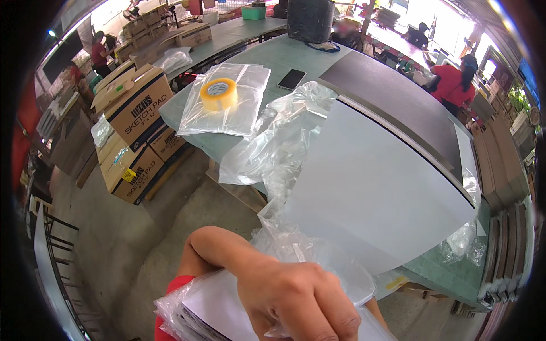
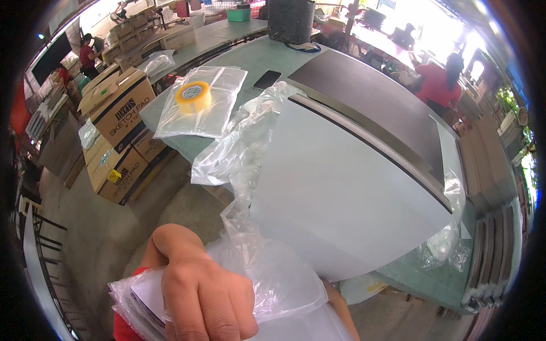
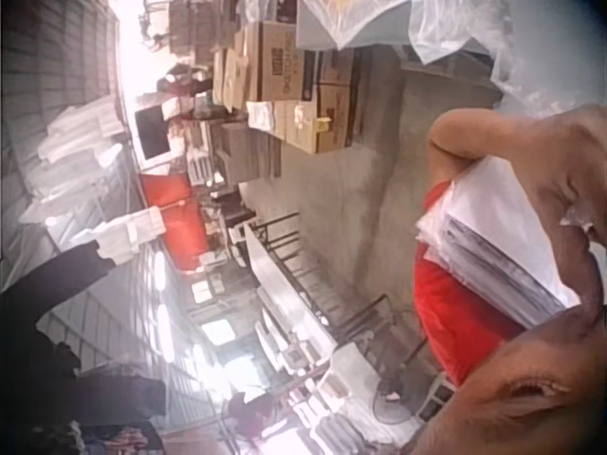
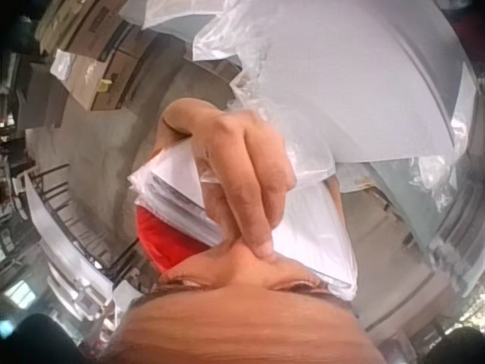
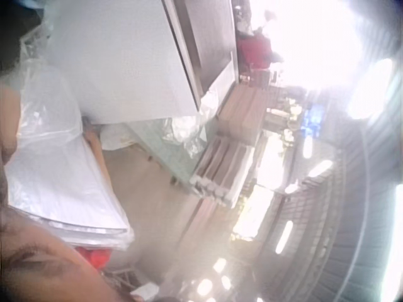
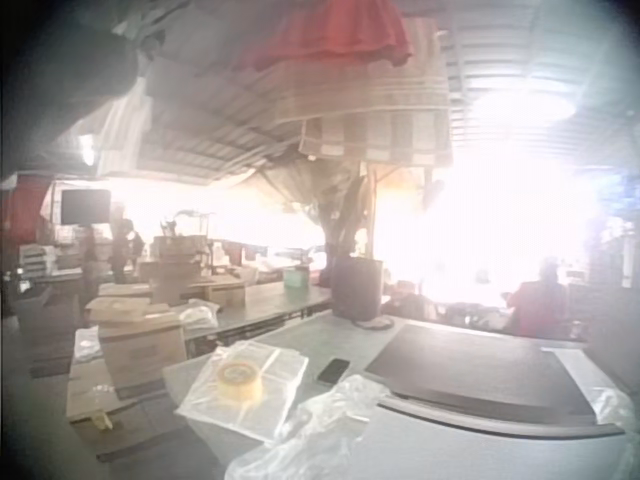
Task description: The person wraps rectangular panels with plastic film. They pull a sheet of film from a roll, place it over a panel, and smooth it down. The person repeats this process for multiple panels, handling them one at a time.
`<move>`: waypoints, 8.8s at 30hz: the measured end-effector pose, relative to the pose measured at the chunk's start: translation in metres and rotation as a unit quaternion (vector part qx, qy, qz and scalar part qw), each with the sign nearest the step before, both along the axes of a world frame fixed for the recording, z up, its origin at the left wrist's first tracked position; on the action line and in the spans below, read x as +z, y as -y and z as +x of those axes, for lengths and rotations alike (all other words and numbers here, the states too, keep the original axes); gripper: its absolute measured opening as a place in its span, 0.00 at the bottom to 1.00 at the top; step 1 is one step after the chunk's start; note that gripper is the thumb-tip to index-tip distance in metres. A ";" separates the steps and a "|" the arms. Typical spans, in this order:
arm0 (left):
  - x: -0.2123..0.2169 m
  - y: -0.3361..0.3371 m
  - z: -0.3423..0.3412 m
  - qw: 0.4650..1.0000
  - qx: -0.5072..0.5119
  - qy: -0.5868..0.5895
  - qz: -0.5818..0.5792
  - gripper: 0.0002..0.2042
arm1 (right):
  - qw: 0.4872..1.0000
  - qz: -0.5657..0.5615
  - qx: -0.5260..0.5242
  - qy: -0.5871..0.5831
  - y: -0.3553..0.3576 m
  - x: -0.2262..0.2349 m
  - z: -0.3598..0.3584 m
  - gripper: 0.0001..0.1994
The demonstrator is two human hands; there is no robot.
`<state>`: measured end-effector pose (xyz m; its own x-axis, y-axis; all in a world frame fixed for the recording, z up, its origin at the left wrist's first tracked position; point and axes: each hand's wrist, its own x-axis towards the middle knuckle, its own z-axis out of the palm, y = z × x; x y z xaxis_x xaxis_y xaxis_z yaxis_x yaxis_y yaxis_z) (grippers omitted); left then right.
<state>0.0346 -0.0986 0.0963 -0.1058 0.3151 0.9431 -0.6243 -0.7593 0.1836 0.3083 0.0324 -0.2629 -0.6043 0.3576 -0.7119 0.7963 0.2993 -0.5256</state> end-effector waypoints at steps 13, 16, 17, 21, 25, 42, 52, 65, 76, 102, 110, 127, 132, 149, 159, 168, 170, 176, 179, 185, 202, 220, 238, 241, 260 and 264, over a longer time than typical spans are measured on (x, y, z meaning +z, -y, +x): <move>-0.081 -0.023 -0.018 0.732 -0.202 -0.635 -0.145 0.14 | 0.972 -0.189 0.028 -0.137 -0.010 0.178 0.006 0.23; -0.195 -0.016 -0.017 0.580 -0.113 -0.743 -0.314 0.16 | 0.882 -0.355 0.172 -0.259 0.011 0.191 -0.006 0.25; -0.244 -0.017 -0.029 0.529 -0.051 -0.774 -0.343 0.16 | 0.934 -0.245 0.155 -0.210 0.026 0.173 -0.012 0.28; -0.354 -0.041 -0.069 0.416 0.043 -0.838 -0.350 0.14 | 0.993 -0.057 0.103 -0.017 0.016 0.070 -0.016 0.38; -0.222 -0.076 0.003 0.650 0.087 -0.664 -0.361 0.15 | 0.984 -0.095 0.137 -0.066 -0.006 0.104 -0.062 0.37; -0.118 -0.091 -0.062 0.760 0.265 -0.237 -0.544 0.04 | 0.936 -0.086 0.033 -0.338 -0.016 0.208 -0.055 0.19; -0.093 -0.090 -0.057 0.611 0.624 -0.404 -0.273 0.07 | 0.912 -0.114 -0.187 -0.348 -0.036 0.234 -0.058 0.08; -0.085 -0.069 -0.149 0.566 0.547 -0.288 -0.546 0.12 | 0.732 -0.199 -0.390 -0.522 -0.030 0.274 -0.056 0.10; -0.103 -0.074 -0.069 0.617 0.357 -0.584 -0.388 0.08 | 0.685 -0.309 -0.350 -0.560 -0.024 0.214 -0.072 0.17; -0.027 -0.065 -0.022 0.779 -0.214 -0.366 -0.463 0.15 | 0.844 0.481 0.043 -0.234 -0.033 0.326 -0.101 0.14; -0.011 -0.065 -0.051 0.757 -0.182 -0.579 -0.242 0.08 | 0.809 0.526 0.012 -0.261 -0.063 0.326 -0.116 0.12; -0.055 -0.032 -0.005 0.572 0.124 -0.811 -0.004 0.08 | 0.817 0.528 -0.033 -0.228 -0.066 0.335 -0.074 0.07; -0.082 -0.080 -0.088 0.100 0.295 -0.938 -0.152 0.15 | 0.816 0.531 -0.089 -0.212 -0.055 0.351 -0.027 0.07; -0.019 -0.082 -0.159 0.425 0.710 -0.483 -0.286 0.22 | 0.649 0.660 -0.224 -0.304 -0.061 0.340 -0.018 0.28; -0.009 -0.085 -0.169 0.717 0.304 -0.420 -0.465 0.25 | 0.719 0.156 -0.361 -0.573 -0.083 0.332 0.056 0.17; -0.280 -0.028 -0.208 0.621 -0.177 -0.203 -0.736 0.12 | 0.638 -0.331 -0.566 -0.404 -0.032 0.016 0.100 0.12; -0.350 -0.004 -0.201 0.557 -0.288 -0.133 -0.768 0.09 | 0.697 -0.243 -0.588 -0.330 -0.010 -0.022 0.097 0.16; -0.413 0.009 -0.163 0.523 -0.025 -0.178 -0.833 0.08 | 0.850 -0.067 -0.494 -0.172 -0.029 -0.002 0.068 0.15; -0.373 -0.008 -0.174 0.537 0.164 -0.375 -0.738 0.08 | 0.872 0.018 -0.467 -0.142 -0.032 0.036 0.082 0.15; -0.078 0.008 -0.119 0.761 -0.136 -0.540 -0.334 0.15 | 0.713 -0.391 0.060 -0.579 -0.008 0.228 0.062 0.20; -0.157 -0.052 -0.169 0.473 0.336 -0.600 -0.551 0.11 | 0.971 -0.173 -0.155 -0.048 0.007 -0.006 0.036 0.37; -0.031 -0.142 -0.226 0.656 0.598 -0.174 -0.428 0.19 | 0.946 -0.168 -0.263 -0.091 0.011 -0.004 0.030 0.30; -0.032 -0.031 -0.118 0.545 0.718 -0.422 -0.089 0.14 | 0.989 -0.110 -0.089 -0.047 -0.008 -0.014 0.037 0.26; -0.203 -0.040 -0.100 0.364 0.201 -0.882 -0.224 0.09 | 0.995 -0.076 0.049 -0.045 -0.029 0.067 0.007 0.25; -0.075 -0.095 -0.054 0.688 0.183 -0.313 -0.629 0.06 | 0.845 -0.017 -0.134 -0.518 -0.024 0.235 -0.109 0.41; -0.057 -0.066 -0.040 0.703 0.135 -0.639 -0.283 0.07 | 0.844 -0.076 -0.086 -0.523 -0.019 0.254 -0.109 0.23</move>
